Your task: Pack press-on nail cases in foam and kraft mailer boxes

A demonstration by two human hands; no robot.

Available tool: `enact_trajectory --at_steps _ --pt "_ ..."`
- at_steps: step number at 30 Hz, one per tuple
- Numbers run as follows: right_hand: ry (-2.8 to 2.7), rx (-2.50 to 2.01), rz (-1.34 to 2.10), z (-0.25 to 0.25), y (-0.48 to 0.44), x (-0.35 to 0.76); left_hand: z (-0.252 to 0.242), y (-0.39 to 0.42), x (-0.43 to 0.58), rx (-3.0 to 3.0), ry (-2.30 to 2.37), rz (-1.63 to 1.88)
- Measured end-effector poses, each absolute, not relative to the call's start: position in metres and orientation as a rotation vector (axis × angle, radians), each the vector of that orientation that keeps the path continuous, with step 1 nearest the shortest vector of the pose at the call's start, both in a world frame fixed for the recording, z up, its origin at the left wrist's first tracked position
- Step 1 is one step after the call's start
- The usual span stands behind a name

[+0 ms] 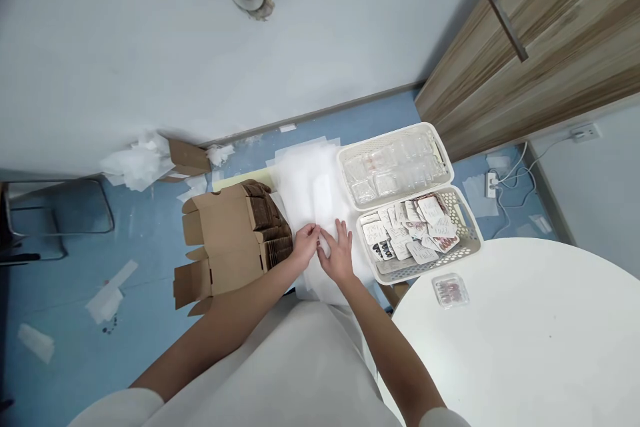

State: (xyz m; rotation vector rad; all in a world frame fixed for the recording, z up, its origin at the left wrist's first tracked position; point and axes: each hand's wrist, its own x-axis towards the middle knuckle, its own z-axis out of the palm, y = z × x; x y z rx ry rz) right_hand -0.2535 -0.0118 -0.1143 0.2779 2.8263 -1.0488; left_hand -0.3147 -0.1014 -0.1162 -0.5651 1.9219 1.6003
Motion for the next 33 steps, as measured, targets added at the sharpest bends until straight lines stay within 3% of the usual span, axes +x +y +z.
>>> enact_trajectory --at_steps 11,21,27,33 --pt "2.747 0.302 -1.516 -0.095 0.000 -0.275 -0.094 -0.116 -0.308 -0.216 1.862 1.704" --pt "3.101 0.388 -1.454 -0.024 -0.012 -0.241 -0.059 -0.166 -0.271 0.092 1.917 1.691" --pt "3.266 0.696 -1.358 0.025 -0.011 -0.164 -0.065 -0.153 -0.254 0.241 2.112 1.499" --pt "3.287 1.181 -1.294 0.038 -0.006 -0.080 -0.065 -0.116 -0.219 0.388 1.967 1.432"
